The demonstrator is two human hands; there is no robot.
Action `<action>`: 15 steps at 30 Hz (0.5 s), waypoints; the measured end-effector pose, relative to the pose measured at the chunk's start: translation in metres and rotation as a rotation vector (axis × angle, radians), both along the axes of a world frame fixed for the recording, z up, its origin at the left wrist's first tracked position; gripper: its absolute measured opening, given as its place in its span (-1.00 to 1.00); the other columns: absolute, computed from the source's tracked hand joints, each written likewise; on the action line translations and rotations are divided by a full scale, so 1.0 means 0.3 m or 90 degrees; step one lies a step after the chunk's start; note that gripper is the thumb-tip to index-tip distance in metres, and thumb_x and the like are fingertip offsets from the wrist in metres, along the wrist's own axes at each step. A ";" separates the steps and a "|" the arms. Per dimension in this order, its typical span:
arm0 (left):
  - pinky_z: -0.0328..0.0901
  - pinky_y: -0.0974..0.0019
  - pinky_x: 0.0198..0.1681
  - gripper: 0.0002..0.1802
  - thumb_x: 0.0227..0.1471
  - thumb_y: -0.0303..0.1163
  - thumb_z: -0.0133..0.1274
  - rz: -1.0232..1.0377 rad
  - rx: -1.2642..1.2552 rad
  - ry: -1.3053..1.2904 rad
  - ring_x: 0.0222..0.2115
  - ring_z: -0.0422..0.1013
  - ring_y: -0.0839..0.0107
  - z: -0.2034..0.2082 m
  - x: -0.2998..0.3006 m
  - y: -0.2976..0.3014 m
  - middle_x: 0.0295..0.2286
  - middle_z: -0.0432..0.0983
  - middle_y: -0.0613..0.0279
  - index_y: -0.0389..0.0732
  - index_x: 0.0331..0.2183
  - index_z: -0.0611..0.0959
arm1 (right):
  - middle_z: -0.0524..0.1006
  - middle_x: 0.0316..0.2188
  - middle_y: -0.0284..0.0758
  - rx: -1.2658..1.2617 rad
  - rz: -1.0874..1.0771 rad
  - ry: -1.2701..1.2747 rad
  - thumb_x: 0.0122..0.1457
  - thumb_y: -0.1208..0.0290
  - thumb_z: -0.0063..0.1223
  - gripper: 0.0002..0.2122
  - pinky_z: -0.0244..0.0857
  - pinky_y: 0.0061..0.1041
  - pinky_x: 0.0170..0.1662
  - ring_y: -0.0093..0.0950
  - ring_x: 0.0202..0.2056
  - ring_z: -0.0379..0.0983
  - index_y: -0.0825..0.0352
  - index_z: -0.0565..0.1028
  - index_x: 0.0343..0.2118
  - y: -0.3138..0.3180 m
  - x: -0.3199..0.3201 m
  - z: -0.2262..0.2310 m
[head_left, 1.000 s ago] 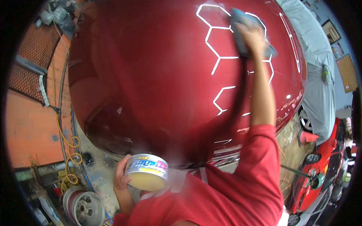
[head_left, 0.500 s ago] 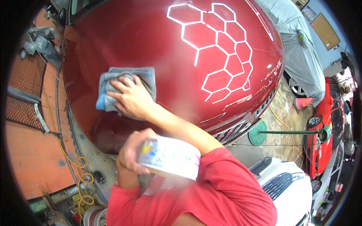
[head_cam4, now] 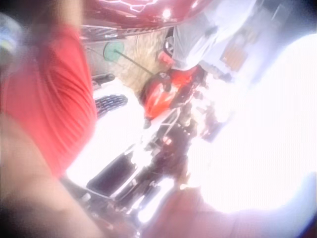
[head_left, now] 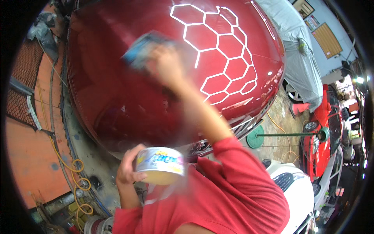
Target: The person applies a yellow wax paste to the hood and front bumper of a red car using a yellow sponge applicator. They then wipe the surface with a blue microfiber cloth to remove the excess wax. The person repeatedly dips the sponge into a container of wax and continues the application and wiping process across the front of the vehicle.
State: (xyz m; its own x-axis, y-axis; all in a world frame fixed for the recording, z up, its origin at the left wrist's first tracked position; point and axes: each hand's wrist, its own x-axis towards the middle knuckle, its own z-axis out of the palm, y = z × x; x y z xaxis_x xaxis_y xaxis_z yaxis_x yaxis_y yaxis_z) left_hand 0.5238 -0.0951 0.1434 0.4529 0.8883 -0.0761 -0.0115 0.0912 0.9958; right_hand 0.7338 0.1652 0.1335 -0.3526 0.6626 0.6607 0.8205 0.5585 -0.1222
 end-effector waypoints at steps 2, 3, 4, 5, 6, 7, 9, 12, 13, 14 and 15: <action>0.28 0.43 -0.33 -0.21 -0.38 0.09 0.40 -0.094 0.008 -0.053 -0.42 0.35 0.55 0.083 0.069 0.090 -0.45 0.49 0.29 -0.34 -0.25 0.52 | 0.44 0.11 -0.35 -0.035 0.161 0.026 0.11 0.17 0.11 -0.64 0.01 0.05 0.26 -0.27 0.13 0.30 0.07 0.53 -0.01 -0.254 -0.177 -0.008; 0.27 0.45 -0.34 -0.25 -0.35 0.04 0.42 -0.157 0.017 -0.066 -0.43 0.36 0.55 0.085 0.073 0.116 -0.45 0.49 0.29 -0.35 -0.26 0.52 | 0.40 0.17 -0.35 -0.098 0.246 0.083 0.09 0.20 0.15 -0.66 -0.04 0.06 0.30 -0.28 0.20 0.24 0.06 0.54 -0.03 -0.326 -0.171 -0.051; 0.26 0.45 -0.35 -0.23 -0.36 0.06 0.41 -0.160 0.007 -0.069 -0.43 0.36 0.56 0.079 0.057 0.113 -0.46 0.49 0.28 -0.35 -0.26 0.52 | 0.40 0.17 -0.36 -0.128 0.267 0.063 0.07 0.21 0.17 -0.63 -0.08 0.06 0.32 -0.27 0.23 0.22 0.06 0.54 -0.02 -0.381 -0.113 -0.050; 0.26 0.45 -0.35 -0.21 -0.37 0.09 0.41 -0.159 -0.002 -0.070 -0.43 0.36 0.56 0.071 0.027 0.095 -0.46 0.49 0.28 -0.35 -0.25 0.52 | 0.40 0.17 -0.37 -0.132 0.237 0.007 0.04 0.20 0.20 -0.61 -0.06 0.03 0.32 -0.26 0.24 0.21 0.06 0.53 -0.01 -0.393 -0.012 -0.054; 0.26 0.45 -0.35 -0.19 -0.38 0.11 0.41 -0.164 -0.012 -0.078 -0.44 0.36 0.57 0.054 0.005 0.075 -0.47 0.49 0.27 -0.36 -0.25 0.52 | 0.40 0.17 -0.35 -0.104 0.153 0.013 0.01 0.20 0.22 -0.58 0.00 0.02 0.29 -0.25 0.23 0.22 0.06 0.53 0.00 -0.364 0.119 -0.011; 0.26 0.44 -0.32 -0.13 -0.39 0.18 0.39 -0.137 -0.025 -0.066 -0.41 0.36 0.56 -0.001 -0.040 0.041 -0.44 0.48 0.27 -0.36 -0.23 0.51 | 0.38 0.18 -0.31 -0.122 0.006 0.019 0.00 0.23 0.22 -0.58 0.07 0.01 0.24 -0.23 0.22 0.23 0.08 0.53 0.00 -0.283 0.247 0.007; 0.26 0.44 -0.28 -0.12 -0.39 0.20 0.37 -0.036 -0.100 -0.114 -0.38 0.36 0.53 -0.088 -0.071 -0.036 -0.41 0.48 0.27 -0.36 -0.22 0.51 | 0.25 0.27 -0.25 -0.097 -0.254 0.021 0.14 0.17 0.07 -0.59 0.05 0.06 0.22 -0.20 0.26 0.17 0.13 0.47 0.06 -0.100 0.672 -0.066; 0.26 0.44 -0.21 -0.12 -0.35 0.17 0.35 0.042 -0.173 -0.172 -0.30 0.36 0.50 -0.154 -0.042 -0.091 -0.33 0.46 0.27 -0.36 -0.17 0.49 | 0.10 0.36 -0.25 -0.100 -0.384 -0.016 0.12 0.11 0.06 -0.44 -0.15 0.19 0.27 -0.16 0.35 -0.03 0.05 0.35 0.22 -0.013 0.829 -0.081; 0.26 0.44 -0.20 -0.12 -0.35 0.17 0.35 0.065 -0.173 -0.182 -0.29 0.36 0.51 -0.170 -0.019 -0.105 -0.32 0.46 0.27 -0.36 -0.16 0.48 | 0.09 0.37 -0.25 -0.116 -0.317 -0.032 0.11 0.11 0.07 -0.42 -0.17 0.18 0.28 -0.16 0.36 -0.05 0.04 0.33 0.24 -0.074 0.701 -0.074; 0.26 0.44 -0.19 -0.12 -0.34 0.16 0.35 0.087 -0.173 -0.192 -0.28 0.36 0.51 -0.180 0.006 -0.119 -0.31 0.46 0.26 -0.35 -0.15 0.48 | 0.09 0.37 -0.25 -0.129 -0.250 -0.048 0.09 0.12 0.09 -0.40 -0.19 0.17 0.29 -0.16 0.37 -0.07 0.03 0.31 0.25 -0.161 0.578 -0.066; 0.24 0.44 -0.17 -0.14 -0.34 0.12 0.36 0.104 -0.209 -0.228 -0.27 0.34 0.53 -0.165 0.029 -0.123 -0.30 0.45 0.27 -0.34 -0.15 0.48 | 0.11 0.36 -0.24 -0.161 -0.168 -0.071 0.10 0.11 0.07 -0.39 -0.21 0.16 0.30 -0.14 0.36 -0.03 -0.01 0.29 0.27 -0.308 0.460 -0.071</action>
